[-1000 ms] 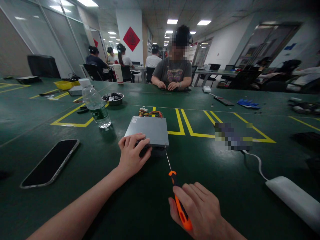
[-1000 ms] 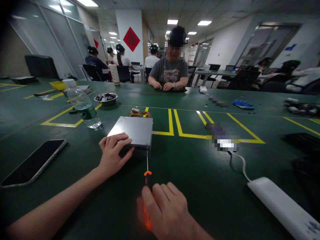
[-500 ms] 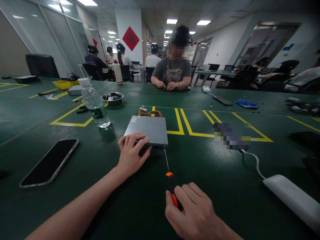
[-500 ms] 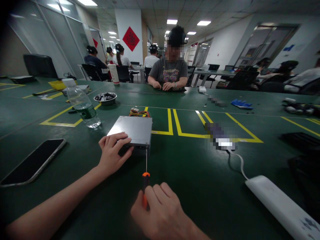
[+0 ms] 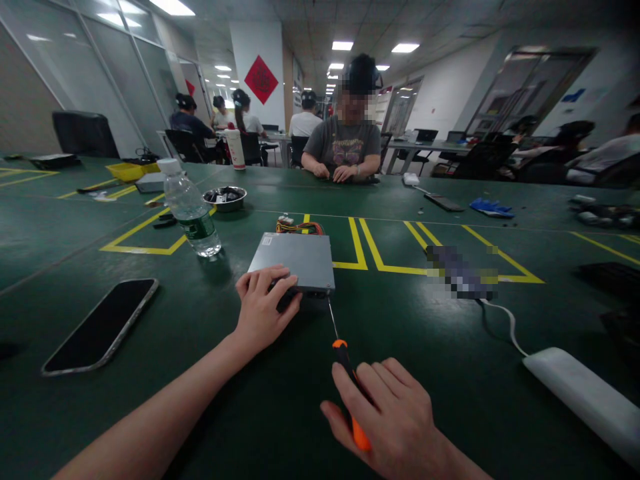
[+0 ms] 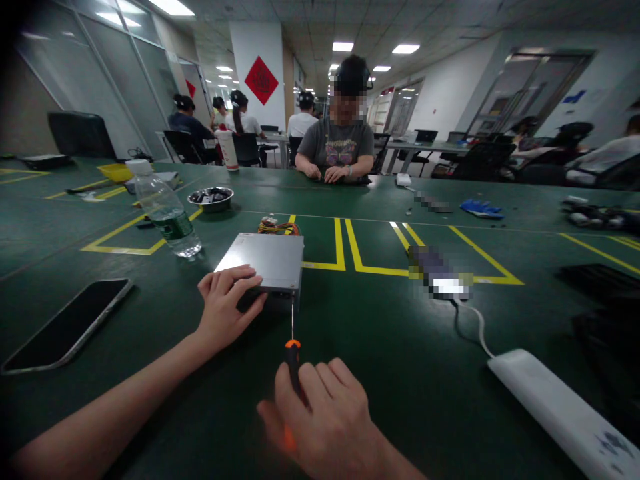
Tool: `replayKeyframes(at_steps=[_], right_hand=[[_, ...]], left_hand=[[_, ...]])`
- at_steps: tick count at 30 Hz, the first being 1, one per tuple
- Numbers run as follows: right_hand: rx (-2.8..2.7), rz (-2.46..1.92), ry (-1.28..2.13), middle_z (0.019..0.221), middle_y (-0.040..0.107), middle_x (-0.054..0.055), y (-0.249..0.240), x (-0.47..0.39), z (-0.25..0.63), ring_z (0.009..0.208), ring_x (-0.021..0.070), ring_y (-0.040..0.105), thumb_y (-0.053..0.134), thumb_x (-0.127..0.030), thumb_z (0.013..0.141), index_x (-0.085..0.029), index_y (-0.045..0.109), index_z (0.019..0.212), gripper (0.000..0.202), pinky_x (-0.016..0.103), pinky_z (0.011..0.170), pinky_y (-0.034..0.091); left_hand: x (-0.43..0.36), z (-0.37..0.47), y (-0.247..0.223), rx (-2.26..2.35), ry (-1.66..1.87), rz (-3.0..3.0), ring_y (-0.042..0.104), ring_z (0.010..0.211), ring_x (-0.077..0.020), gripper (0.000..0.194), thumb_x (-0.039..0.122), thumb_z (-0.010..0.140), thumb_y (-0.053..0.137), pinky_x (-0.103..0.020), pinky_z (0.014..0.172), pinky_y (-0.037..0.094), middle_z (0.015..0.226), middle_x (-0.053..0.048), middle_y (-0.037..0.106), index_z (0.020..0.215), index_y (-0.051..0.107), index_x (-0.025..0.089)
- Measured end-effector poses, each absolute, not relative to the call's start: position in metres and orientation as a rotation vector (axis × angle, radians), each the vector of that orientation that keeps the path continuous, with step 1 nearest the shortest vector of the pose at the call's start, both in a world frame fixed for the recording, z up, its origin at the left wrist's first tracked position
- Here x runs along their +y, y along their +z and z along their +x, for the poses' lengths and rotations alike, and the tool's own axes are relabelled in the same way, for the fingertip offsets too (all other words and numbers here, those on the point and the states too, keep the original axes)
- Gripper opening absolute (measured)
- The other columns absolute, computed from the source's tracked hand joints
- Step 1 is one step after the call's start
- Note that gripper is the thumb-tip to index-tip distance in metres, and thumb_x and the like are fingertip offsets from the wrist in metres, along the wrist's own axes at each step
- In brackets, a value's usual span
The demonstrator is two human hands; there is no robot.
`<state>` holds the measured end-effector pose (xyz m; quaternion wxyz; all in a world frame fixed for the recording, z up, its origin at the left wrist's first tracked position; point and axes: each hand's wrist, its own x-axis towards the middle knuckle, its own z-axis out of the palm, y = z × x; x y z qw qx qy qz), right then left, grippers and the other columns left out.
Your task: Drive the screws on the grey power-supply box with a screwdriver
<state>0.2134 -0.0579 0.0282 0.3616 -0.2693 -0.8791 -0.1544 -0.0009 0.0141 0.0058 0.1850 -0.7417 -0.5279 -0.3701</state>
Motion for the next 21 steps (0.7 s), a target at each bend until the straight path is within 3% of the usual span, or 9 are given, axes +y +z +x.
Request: replayKeyframes(at_steps=[4, 9, 13, 17, 21], right_hand=[[-2.239, -0.664, -0.424, 0.062, 0.053, 0.001, 0.0234, -0.0578, 0.2150, 0.056, 0.0109, 0.045, 0.052, -0.010, 0.078, -0.011, 0.058, 0.086, 0.010, 0.026, 0.053, 0.031], [-2.285, -0.661, -0.492, 0.057, 0.046, -0.001, 0.0236, -0.0589, 0.2108, 0.054, 0.0113, 0.039, 0.052, -0.008, 0.074, -0.017, 0.060, 0.074, 0.011, 0.026, 0.053, 0.030], [-2.280, -0.681, -0.436, 0.058, 0.048, 0.001, 0.0280, -0.0577, 0.2087, 0.055, 0.0124, 0.041, 0.052, -0.016, 0.078, -0.017, 0.060, 0.077, 0.009, 0.027, 0.054, 0.031], [-2.243, -0.719, -0.397, 0.065, 0.055, 0.002, 0.0296, -0.0556, 0.2112, 0.057, 0.0128, 0.048, 0.050, -0.030, 0.084, -0.011, 0.058, 0.091, 0.021, 0.028, 0.055, 0.033], [-2.227, -0.676, -0.373, 0.062, 0.053, 0.001, 0.0247, -0.0561, 0.2120, 0.055, 0.0108, 0.047, 0.050, -0.012, 0.079, -0.011, 0.056, 0.086, 0.009, 0.026, 0.053, 0.033]], left_hand=[[0.0144, -0.0008, 0.0048, -1.488, -1.054, -2.086, 0.052, 0.105, -0.0232, 0.022, 0.029, 0.078, 0.057, -0.043, 0.086, 0.029, 0.108, -0.006, 0.059, 0.101, 0.055, 0.026], [0.0141, -0.0007, 0.0049, -1.474, -1.063, -2.082, 0.052, 0.104, -0.0234, 0.022, 0.029, 0.078, 0.057, -0.043, 0.085, 0.029, 0.107, -0.006, 0.059, 0.101, 0.055, 0.026], [0.0139, -0.0009, 0.0058, -1.489, -1.045, -2.087, 0.052, 0.105, -0.0236, 0.023, 0.028, 0.078, 0.057, -0.043, 0.086, 0.029, 0.108, -0.006, 0.059, 0.101, 0.054, 0.026], [0.0141, -0.0009, 0.0060, -1.483, -1.050, -2.090, 0.052, 0.105, -0.0236, 0.023, 0.028, 0.078, 0.057, -0.043, 0.086, 0.029, 0.108, -0.006, 0.059, 0.101, 0.054, 0.027], [0.0141, -0.0011, 0.0050, -1.488, -1.069, -2.095, 0.052, 0.105, -0.0242, 0.024, 0.028, 0.077, 0.058, -0.043, 0.086, 0.028, 0.108, -0.006, 0.059, 0.101, 0.055, 0.026]])
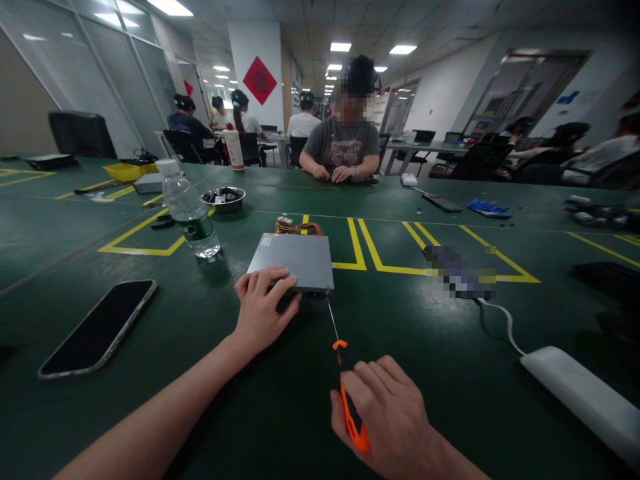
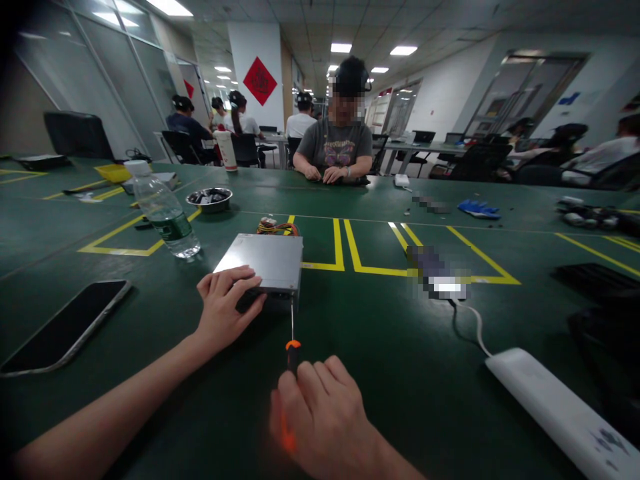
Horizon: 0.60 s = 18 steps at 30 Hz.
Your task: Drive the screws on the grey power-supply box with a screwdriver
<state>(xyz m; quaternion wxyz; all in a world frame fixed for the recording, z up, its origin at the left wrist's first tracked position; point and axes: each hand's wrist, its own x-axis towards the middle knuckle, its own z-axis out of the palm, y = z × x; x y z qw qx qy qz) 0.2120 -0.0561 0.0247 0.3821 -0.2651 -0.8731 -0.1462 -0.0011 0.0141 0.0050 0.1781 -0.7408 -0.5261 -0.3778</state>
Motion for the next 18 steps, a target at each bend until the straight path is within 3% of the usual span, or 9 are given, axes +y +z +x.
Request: replayKeyframes(at_steps=[5, 8, 11, 15, 18], right_hand=[[-2.270, -0.691, -0.413, 0.059, 0.048, 0.000, 0.0213, -0.0591, 0.2088, 0.054, 0.0116, 0.041, 0.050, -0.009, 0.074, -0.016, 0.058, 0.079, 0.012, 0.027, 0.054, 0.031], [-2.275, -0.695, -0.402, 0.060, 0.049, 0.000, 0.0254, -0.0589, 0.2087, 0.055, 0.0126, 0.043, 0.052, -0.019, 0.078, -0.017, 0.059, 0.081, 0.008, 0.028, 0.055, 0.031], [-2.256, -0.721, -0.403, 0.061, 0.052, 0.001, 0.0288, -0.0569, 0.2106, 0.055, 0.0124, 0.047, 0.051, -0.029, 0.082, -0.013, 0.057, 0.087, 0.018, 0.027, 0.053, 0.031], [-2.216, -0.681, -0.376, 0.063, 0.055, 0.001, 0.0256, -0.0553, 0.2130, 0.054, 0.0112, 0.049, 0.050, -0.012, 0.078, -0.010, 0.053, 0.088, 0.010, 0.027, 0.054, 0.033], [-2.252, -0.657, -0.373, 0.062, 0.053, 0.001, 0.0216, -0.0564, 0.2131, 0.056, 0.0111, 0.047, 0.049, -0.007, 0.076, -0.013, 0.054, 0.083, 0.010, 0.027, 0.055, 0.033]], left_hand=[[0.0139, -0.0015, 0.0048, -1.485, -1.054, -2.092, 0.052, 0.105, -0.0237, 0.024, 0.028, 0.078, 0.058, -0.043, 0.086, 0.029, 0.108, -0.006, 0.059, 0.101, 0.054, 0.027], [0.0143, -0.0012, 0.0050, -1.483, -1.052, -2.089, 0.052, 0.104, -0.0233, 0.024, 0.027, 0.078, 0.058, -0.043, 0.086, 0.029, 0.108, -0.006, 0.059, 0.101, 0.054, 0.027], [0.0149, -0.0008, 0.0047, -1.482, -1.062, -2.081, 0.052, 0.104, -0.0233, 0.025, 0.027, 0.077, 0.059, -0.043, 0.086, 0.029, 0.108, -0.006, 0.059, 0.101, 0.054, 0.027], [0.0151, -0.0008, 0.0046, -1.484, -1.066, -2.082, 0.052, 0.104, -0.0234, 0.024, 0.028, 0.077, 0.059, -0.043, 0.086, 0.029, 0.108, -0.006, 0.059, 0.101, 0.054, 0.028], [0.0147, -0.0010, 0.0052, -1.480, -1.060, -2.083, 0.052, 0.104, -0.0234, 0.023, 0.028, 0.078, 0.058, -0.043, 0.086, 0.029, 0.107, -0.006, 0.059, 0.100, 0.054, 0.027]])
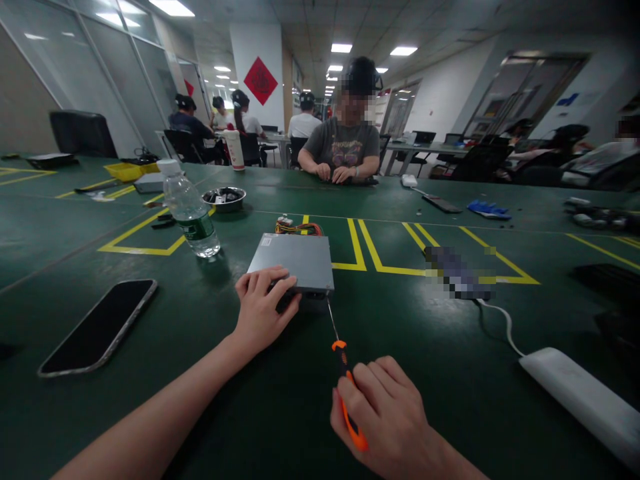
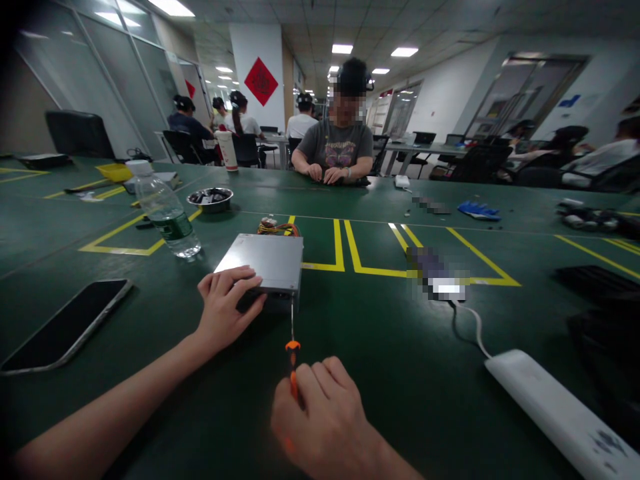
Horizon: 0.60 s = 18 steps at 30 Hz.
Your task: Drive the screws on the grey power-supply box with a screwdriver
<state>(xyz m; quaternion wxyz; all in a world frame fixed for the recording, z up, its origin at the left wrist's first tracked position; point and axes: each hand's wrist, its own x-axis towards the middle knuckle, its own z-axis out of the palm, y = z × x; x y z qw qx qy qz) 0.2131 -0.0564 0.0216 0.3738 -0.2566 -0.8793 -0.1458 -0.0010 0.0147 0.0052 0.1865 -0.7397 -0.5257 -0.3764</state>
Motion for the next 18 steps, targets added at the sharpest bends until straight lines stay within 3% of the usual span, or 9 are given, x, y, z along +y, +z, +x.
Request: replayKeyframes(at_steps=[6, 10, 13, 18], right_hand=[[-2.272, -0.663, -0.402, 0.057, 0.046, -0.001, 0.020, -0.058, 0.210, 0.053, 0.0106, 0.038, 0.051, -0.008, 0.073, -0.017, 0.057, 0.073, 0.011, 0.027, 0.055, 0.029], [-2.269, -0.658, -0.377, 0.060, 0.050, 0.000, 0.025, -0.057, 0.210, 0.055, 0.0121, 0.041, 0.054, -0.019, 0.077, -0.016, 0.060, 0.082, 0.008, 0.028, 0.055, 0.030], [-2.249, -0.684, -0.364, 0.062, 0.054, 0.002, 0.029, -0.056, 0.211, 0.055, 0.0125, 0.046, 0.051, -0.028, 0.082, -0.012, 0.059, 0.088, 0.019, 0.028, 0.054, 0.032], [-2.221, -0.690, -0.327, 0.063, 0.055, 0.001, 0.026, -0.056, 0.212, 0.055, 0.0107, 0.046, 0.050, -0.010, 0.078, -0.012, 0.055, 0.088, 0.011, 0.026, 0.054, 0.033]], left_hand=[[0.014, 0.000, 0.007, -1.486, -1.062, -2.085, 0.053, 0.104, -0.0233, 0.022, 0.028, 0.078, 0.057, -0.043, 0.085, 0.029, 0.107, -0.006, 0.059, 0.100, 0.055, 0.027], [0.014, 0.000, 0.007, -1.484, -1.074, -2.083, 0.053, 0.104, -0.0235, 0.022, 0.027, 0.078, 0.057, -0.043, 0.086, 0.029, 0.107, -0.006, 0.060, 0.100, 0.055, 0.027], [0.015, -0.001, 0.006, -1.481, -1.065, -2.088, 0.053, 0.105, -0.0236, 0.022, 0.028, 0.078, 0.057, -0.043, 0.086, 0.029, 0.107, -0.006, 0.059, 0.100, 0.055, 0.026], [0.014, -0.001, 0.006, -1.488, -1.056, -2.094, 0.052, 0.105, -0.0232, 0.022, 0.029, 0.079, 0.057, -0.043, 0.086, 0.029, 0.108, -0.006, 0.059, 0.101, 0.054, 0.026]])
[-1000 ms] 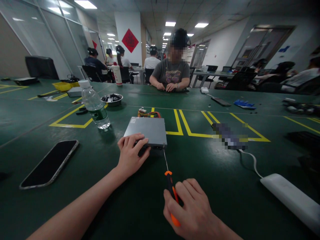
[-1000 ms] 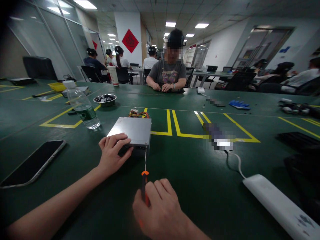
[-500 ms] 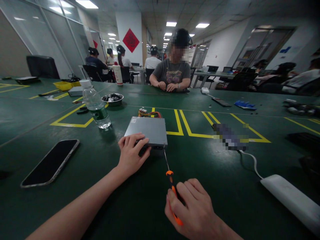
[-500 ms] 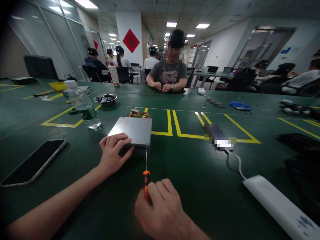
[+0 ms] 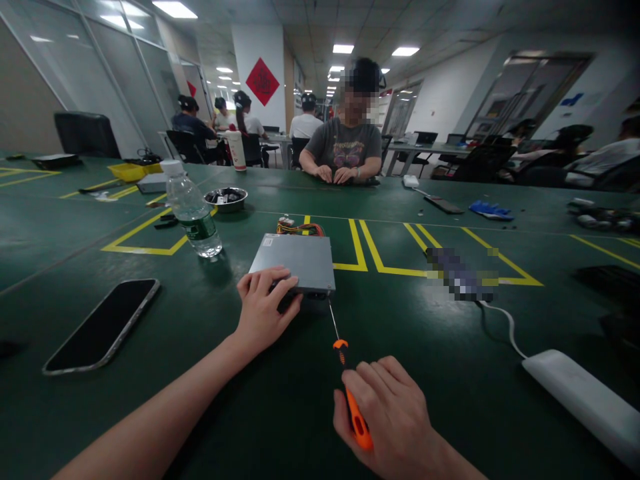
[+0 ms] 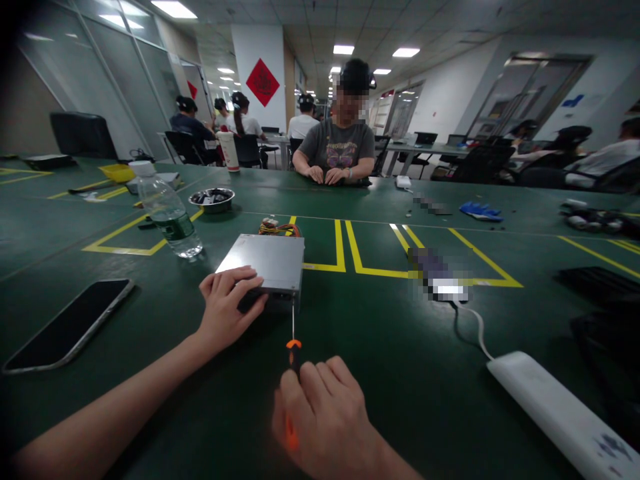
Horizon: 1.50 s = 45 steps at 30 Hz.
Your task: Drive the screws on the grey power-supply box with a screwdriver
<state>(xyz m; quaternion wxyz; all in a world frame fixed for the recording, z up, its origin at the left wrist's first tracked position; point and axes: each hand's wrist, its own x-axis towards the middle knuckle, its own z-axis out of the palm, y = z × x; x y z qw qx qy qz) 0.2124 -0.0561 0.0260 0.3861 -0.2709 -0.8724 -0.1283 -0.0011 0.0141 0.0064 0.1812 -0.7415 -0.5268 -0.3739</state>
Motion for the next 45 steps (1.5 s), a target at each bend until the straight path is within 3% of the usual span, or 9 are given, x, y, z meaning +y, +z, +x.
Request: replayKeyframes(at_steps=[6, 12, 20, 27, 30, 34, 38, 42, 45], right_hand=[[-2.259, -0.695, -0.376, 0.060, 0.048, 0.001, 0.022, -0.059, 0.210, 0.055, 0.0124, 0.040, 0.049, -0.013, 0.075, -0.017, 0.058, 0.076, 0.010, 0.028, 0.056, 0.031], [-2.242, -0.701, -0.366, 0.065, 0.052, 0.002, 0.031, -0.056, 0.213, 0.059, 0.0137, 0.046, 0.050, -0.026, 0.081, -0.014, 0.058, 0.090, 0.017, 0.028, 0.056, 0.033], [-2.261, -0.679, -0.374, 0.061, 0.049, 0.001, 0.020, -0.057, 0.210, 0.055, 0.0124, 0.041, 0.050, -0.012, 0.074, -0.016, 0.057, 0.081, 0.011, 0.027, 0.054, 0.030], [-2.242, -0.727, -0.370, 0.062, 0.051, 0.001, 0.026, -0.059, 0.210, 0.057, 0.0128, 0.044, 0.055, -0.027, 0.080, -0.015, 0.058, 0.082, 0.012, 0.028, 0.055, 0.030], [-2.219, -0.745, -0.382, 0.063, 0.054, 0.001, 0.025, -0.059, 0.211, 0.054, 0.0110, 0.044, 0.052, -0.017, 0.081, -0.012, 0.057, 0.089, 0.011, 0.027, 0.054, 0.030], [-2.218, -0.715, -0.396, 0.061, 0.053, 0.001, 0.022, -0.058, 0.210, 0.055, 0.0111, 0.043, 0.052, -0.010, 0.077, -0.014, 0.057, 0.081, 0.008, 0.028, 0.055, 0.031], [-2.220, -0.707, -0.414, 0.059, 0.048, 0.001, 0.024, -0.057, 0.210, 0.055, 0.0123, 0.041, 0.052, -0.012, 0.074, -0.017, 0.058, 0.074, 0.008, 0.028, 0.055, 0.030], [-2.215, -0.717, -0.399, 0.061, 0.053, 0.002, 0.029, -0.055, 0.214, 0.056, 0.0131, 0.045, 0.053, -0.025, 0.079, -0.013, 0.058, 0.084, 0.013, 0.028, 0.053, 0.031], [-2.191, -0.738, -0.355, 0.062, 0.055, 0.002, 0.029, -0.056, 0.215, 0.053, 0.0108, 0.046, 0.052, -0.018, 0.080, -0.010, 0.055, 0.087, 0.011, 0.026, 0.051, 0.032]], left_hand=[[0.014, 0.000, 0.006, -1.477, -1.061, -2.079, 0.053, 0.104, -0.0223, 0.021, 0.029, 0.079, 0.057, -0.042, 0.086, 0.029, 0.107, -0.006, 0.059, 0.100, 0.054, 0.026], [0.015, -0.001, 0.004, -1.493, -1.058, -2.084, 0.052, 0.105, -0.0227, 0.022, 0.029, 0.079, 0.057, -0.042, 0.086, 0.028, 0.108, -0.006, 0.059, 0.101, 0.054, 0.027], [0.014, -0.001, 0.006, -1.483, -1.058, -2.087, 0.053, 0.105, -0.0229, 0.022, 0.028, 0.078, 0.057, -0.042, 0.086, 0.028, 0.108, -0.006, 0.059, 0.100, 0.055, 0.026], [0.014, -0.001, 0.006, -1.483, -1.046, -2.088, 0.052, 0.105, -0.0227, 0.022, 0.029, 0.079, 0.056, -0.042, 0.086, 0.029, 0.108, -0.006, 0.059, 0.101, 0.054, 0.026], [0.014, -0.002, 0.006, -1.482, -1.041, -2.088, 0.052, 0.106, -0.0228, 0.022, 0.029, 0.079, 0.056, -0.042, 0.086, 0.029, 0.108, -0.006, 0.059, 0.101, 0.054, 0.026], [0.015, -0.002, 0.005, -1.486, -1.043, -2.090, 0.052, 0.105, -0.0230, 0.023, 0.029, 0.078, 0.057, -0.042, 0.086, 0.029, 0.108, -0.006, 0.059, 0.101, 0.054, 0.026], [0.015, -0.001, 0.004, -1.487, -1.054, -2.089, 0.052, 0.105, -0.0227, 0.023, 0.029, 0.078, 0.058, -0.042, 0.086, 0.028, 0.108, -0.006, 0.059, 0.101, 0.054, 0.027], [0.014, -0.002, 0.005, -1.485, -1.044, -2.094, 0.052, 0.105, -0.0232, 0.023, 0.029, 0.078, 0.057, -0.043, 0.086, 0.029, 0.109, -0.006, 0.059, 0.101, 0.054, 0.026], [0.014, -0.002, 0.005, -1.490, -1.044, -2.094, 0.052, 0.105, -0.0231, 0.022, 0.029, 0.079, 0.057, -0.043, 0.086, 0.028, 0.108, -0.006, 0.059, 0.101, 0.055, 0.026]])
